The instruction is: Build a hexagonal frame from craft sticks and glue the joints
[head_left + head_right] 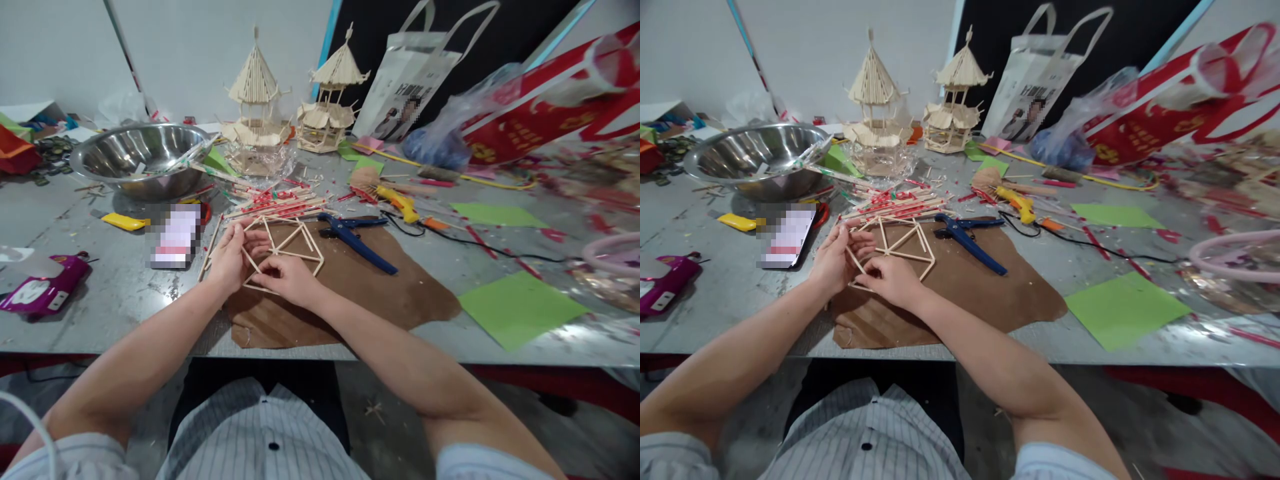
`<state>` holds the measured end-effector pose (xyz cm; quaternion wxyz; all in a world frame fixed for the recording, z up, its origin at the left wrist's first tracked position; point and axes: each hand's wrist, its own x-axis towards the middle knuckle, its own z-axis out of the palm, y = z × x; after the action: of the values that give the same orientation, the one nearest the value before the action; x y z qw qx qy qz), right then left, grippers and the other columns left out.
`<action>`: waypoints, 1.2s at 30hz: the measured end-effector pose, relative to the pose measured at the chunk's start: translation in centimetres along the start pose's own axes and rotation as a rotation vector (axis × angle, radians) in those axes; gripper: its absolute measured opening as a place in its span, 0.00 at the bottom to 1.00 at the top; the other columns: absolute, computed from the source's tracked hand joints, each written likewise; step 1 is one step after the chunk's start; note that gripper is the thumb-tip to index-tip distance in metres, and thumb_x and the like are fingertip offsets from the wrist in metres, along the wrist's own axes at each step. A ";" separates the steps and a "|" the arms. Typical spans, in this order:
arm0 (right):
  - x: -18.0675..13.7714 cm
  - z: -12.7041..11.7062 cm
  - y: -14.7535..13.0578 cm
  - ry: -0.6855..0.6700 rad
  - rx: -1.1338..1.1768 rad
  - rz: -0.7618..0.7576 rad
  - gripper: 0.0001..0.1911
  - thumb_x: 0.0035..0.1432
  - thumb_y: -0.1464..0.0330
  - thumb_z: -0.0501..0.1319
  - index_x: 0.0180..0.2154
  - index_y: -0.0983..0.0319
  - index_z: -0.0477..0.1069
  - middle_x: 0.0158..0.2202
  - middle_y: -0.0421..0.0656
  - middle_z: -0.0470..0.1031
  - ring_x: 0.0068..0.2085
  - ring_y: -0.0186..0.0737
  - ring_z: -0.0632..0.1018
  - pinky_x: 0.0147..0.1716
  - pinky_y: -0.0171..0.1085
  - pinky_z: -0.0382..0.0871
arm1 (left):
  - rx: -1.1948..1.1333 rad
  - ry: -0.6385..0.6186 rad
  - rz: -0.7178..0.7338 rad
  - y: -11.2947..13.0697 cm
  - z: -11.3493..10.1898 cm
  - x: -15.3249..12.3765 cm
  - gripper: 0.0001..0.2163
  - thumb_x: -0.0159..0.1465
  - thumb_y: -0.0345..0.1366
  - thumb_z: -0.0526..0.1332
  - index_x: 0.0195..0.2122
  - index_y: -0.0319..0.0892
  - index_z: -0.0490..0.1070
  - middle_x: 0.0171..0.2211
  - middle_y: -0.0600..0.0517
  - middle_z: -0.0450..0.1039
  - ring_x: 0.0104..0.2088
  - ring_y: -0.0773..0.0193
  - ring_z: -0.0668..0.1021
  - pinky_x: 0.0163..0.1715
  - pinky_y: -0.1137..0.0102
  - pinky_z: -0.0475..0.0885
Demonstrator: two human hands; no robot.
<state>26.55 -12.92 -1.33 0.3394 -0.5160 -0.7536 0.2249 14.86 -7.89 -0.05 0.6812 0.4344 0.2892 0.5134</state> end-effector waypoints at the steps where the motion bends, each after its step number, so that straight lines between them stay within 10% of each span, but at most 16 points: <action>1: 0.0 -0.2 0.1 -0.012 0.010 0.053 0.12 0.51 0.62 0.57 0.29 0.65 0.72 0.23 0.39 0.70 0.23 0.29 0.67 0.26 0.30 0.57 | 0.019 -0.016 -0.011 0.0 0.0 0.0 0.11 0.60 0.41 0.51 0.40 0.41 0.63 0.28 0.51 0.72 0.27 0.70 0.74 0.30 0.72 0.70; 10: -0.3 -3.5 1.8 -0.348 -0.098 0.146 0.10 0.46 0.64 0.60 0.31 0.62 0.73 0.24 0.39 0.72 0.26 0.30 0.69 0.26 0.29 0.56 | 0.611 0.061 0.204 1.6 -2.7 1.4 0.12 0.55 0.40 0.54 0.34 0.38 0.69 0.29 0.52 0.70 0.26 0.71 0.70 0.25 0.75 0.65; 15: -0.6 -3.7 1.2 -0.426 -0.179 0.076 0.10 0.47 0.64 0.58 0.26 0.63 0.73 0.24 0.40 0.72 0.26 0.30 0.69 0.26 0.30 0.56 | 1.129 -0.225 0.282 2.3 -2.8 1.1 0.10 0.53 0.37 0.55 0.29 0.37 0.72 0.23 0.54 0.69 0.24 0.71 0.67 0.25 0.75 0.62; 26: -0.4 -4.4 1.6 -0.513 -0.144 0.237 0.13 0.44 0.59 0.60 0.25 0.63 0.74 0.22 0.40 0.74 0.24 0.30 0.71 0.23 0.29 0.57 | 1.391 -0.801 0.220 2.7 -2.4 0.8 0.10 0.54 0.37 0.56 0.32 0.42 0.74 0.29 0.53 0.72 0.29 0.71 0.71 0.31 0.76 0.63; 36: -0.1 -4.4 1.8 -0.539 -0.140 0.271 0.17 0.43 0.56 0.60 0.25 0.64 0.75 0.20 0.40 0.72 0.23 0.31 0.70 0.22 0.29 0.57 | 1.532 -0.890 0.184 2.0 -2.3 0.4 0.08 0.52 0.38 0.58 0.30 0.45 0.75 0.29 0.54 0.73 0.28 0.70 0.71 0.29 0.76 0.60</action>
<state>30.96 -12.44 0.38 0.0581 -0.5558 -0.7544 0.3445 12.20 -6.64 0.68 0.2091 0.9514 0.2257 0.0157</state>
